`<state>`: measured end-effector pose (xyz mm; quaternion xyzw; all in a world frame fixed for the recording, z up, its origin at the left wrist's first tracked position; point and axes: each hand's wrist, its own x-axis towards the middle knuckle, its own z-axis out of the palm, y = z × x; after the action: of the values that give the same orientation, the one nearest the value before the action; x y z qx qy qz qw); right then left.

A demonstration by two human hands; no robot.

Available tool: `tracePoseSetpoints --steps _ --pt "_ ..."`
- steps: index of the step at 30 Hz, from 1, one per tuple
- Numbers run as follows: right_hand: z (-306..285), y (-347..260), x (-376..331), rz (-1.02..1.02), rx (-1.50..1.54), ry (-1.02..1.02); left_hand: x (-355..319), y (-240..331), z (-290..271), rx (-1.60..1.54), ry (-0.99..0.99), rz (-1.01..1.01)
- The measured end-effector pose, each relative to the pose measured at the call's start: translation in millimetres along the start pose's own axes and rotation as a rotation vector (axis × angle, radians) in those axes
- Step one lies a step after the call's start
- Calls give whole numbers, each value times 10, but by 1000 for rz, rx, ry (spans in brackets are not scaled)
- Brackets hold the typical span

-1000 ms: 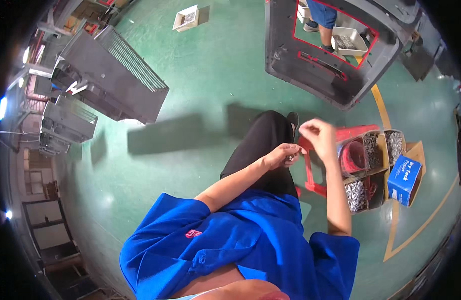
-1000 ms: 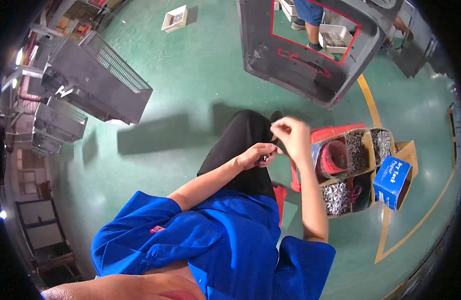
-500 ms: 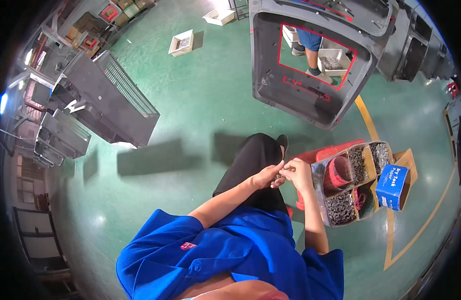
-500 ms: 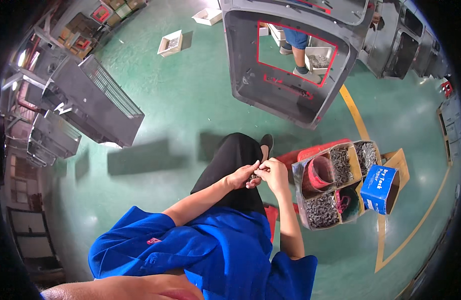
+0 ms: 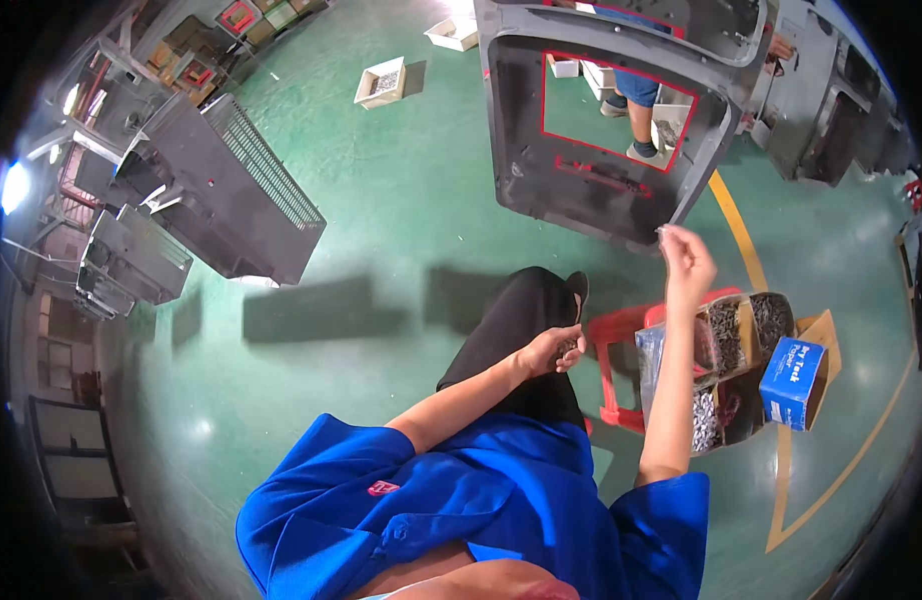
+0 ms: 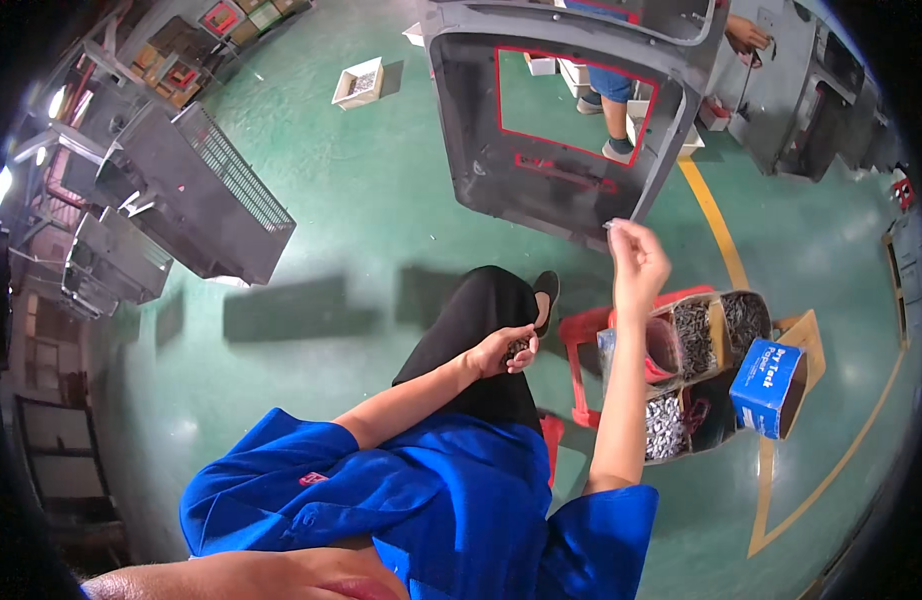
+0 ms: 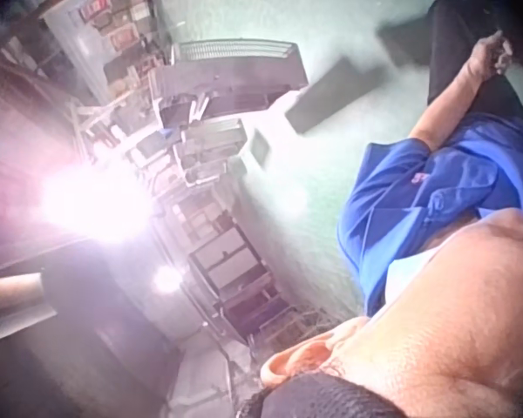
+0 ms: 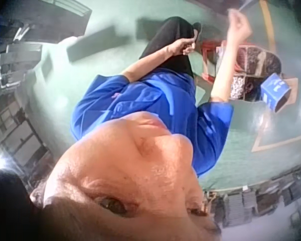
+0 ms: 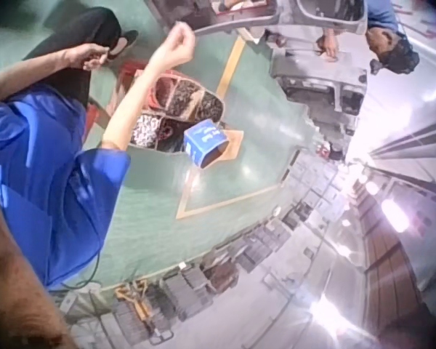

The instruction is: Installing small components and fasteners onto a large metal chassis frame.

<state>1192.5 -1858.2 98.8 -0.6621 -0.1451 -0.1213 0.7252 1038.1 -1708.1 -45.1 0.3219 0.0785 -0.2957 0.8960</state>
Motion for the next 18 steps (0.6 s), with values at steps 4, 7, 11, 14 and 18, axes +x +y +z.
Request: tracePoseSetpoints --steps 4,7,11,14,18 --pt "85 -264 219 -22 -104 -23 59 8 -13 -53 36 2" --pt "230 -26 -158 34 -94 -246 115 -33 -41 -84 -39 35" --pt "342 174 -846 -31 -281 -426 81 -65 -38 -167 -32 38" --pt "219 305 -1161 -98 -507 -556 77 -132 -43 -238 65 30" --pt "178 320 -1275 -131 -552 -613 103 -134 -66 -246 108 45"
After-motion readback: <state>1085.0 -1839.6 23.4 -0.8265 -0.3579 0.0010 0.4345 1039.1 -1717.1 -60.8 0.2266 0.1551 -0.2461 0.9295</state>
